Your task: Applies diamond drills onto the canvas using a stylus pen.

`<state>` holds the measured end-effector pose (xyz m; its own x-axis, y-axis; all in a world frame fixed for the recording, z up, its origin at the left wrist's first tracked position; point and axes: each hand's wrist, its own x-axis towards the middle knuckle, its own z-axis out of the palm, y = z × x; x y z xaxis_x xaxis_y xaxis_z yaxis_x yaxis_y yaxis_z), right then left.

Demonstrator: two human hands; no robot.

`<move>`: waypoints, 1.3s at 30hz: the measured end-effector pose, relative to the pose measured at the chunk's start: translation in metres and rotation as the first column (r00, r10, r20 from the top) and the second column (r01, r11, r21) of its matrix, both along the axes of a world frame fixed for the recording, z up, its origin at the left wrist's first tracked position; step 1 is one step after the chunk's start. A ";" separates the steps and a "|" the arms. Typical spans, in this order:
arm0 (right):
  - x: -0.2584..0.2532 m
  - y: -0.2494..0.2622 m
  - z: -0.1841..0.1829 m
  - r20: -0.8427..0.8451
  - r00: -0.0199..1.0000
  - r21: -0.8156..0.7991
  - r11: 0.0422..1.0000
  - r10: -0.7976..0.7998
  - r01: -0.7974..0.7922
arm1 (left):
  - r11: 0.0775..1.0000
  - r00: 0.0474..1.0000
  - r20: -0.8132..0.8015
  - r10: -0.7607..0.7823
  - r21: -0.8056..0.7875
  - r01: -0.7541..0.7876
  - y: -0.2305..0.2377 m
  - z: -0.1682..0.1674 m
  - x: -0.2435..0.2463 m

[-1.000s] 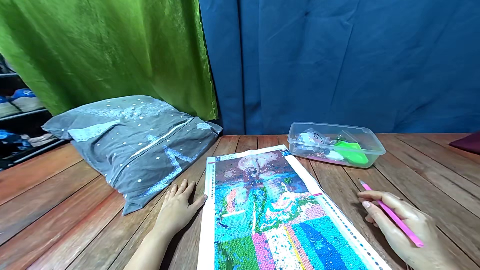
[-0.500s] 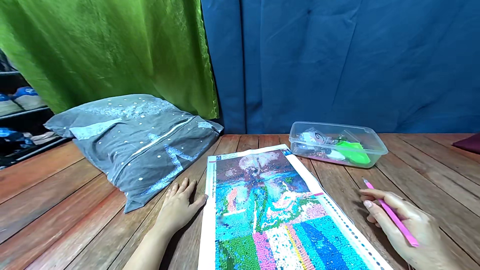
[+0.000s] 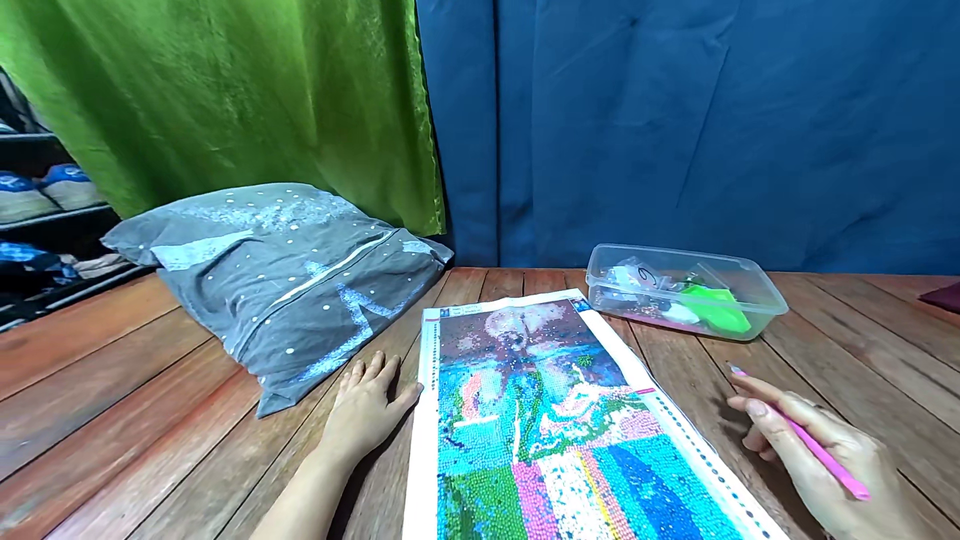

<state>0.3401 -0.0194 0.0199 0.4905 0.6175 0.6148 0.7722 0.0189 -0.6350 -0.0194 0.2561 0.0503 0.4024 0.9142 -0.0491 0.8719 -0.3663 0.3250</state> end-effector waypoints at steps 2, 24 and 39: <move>-0.002 -0.002 0.003 -0.057 0.998 -0.008 1.000 0.024 -0.024 | 1.000 1.000 -0.010 0.012 -0.003 -0.012 -0.001 0.001 0.002; -0.083 0.025 0.085 -0.772 0.587 0.157 0.969 0.242 -0.192 | 0.999 1.000 -0.027 0.015 -0.030 -0.016 -0.002 0.003 0.009; -0.110 0.062 0.096 -0.802 0.438 0.352 0.914 0.406 -0.203 | 0.999 0.999 0.047 -0.023 -0.031 0.025 0.008 -0.002 0.003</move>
<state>0.2297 0.0427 0.1158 0.6281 0.7686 0.1214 -0.2213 0.3260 -0.9191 -0.0165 0.2642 0.0482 0.4265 0.9026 -0.0589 0.8468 -0.3755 0.3767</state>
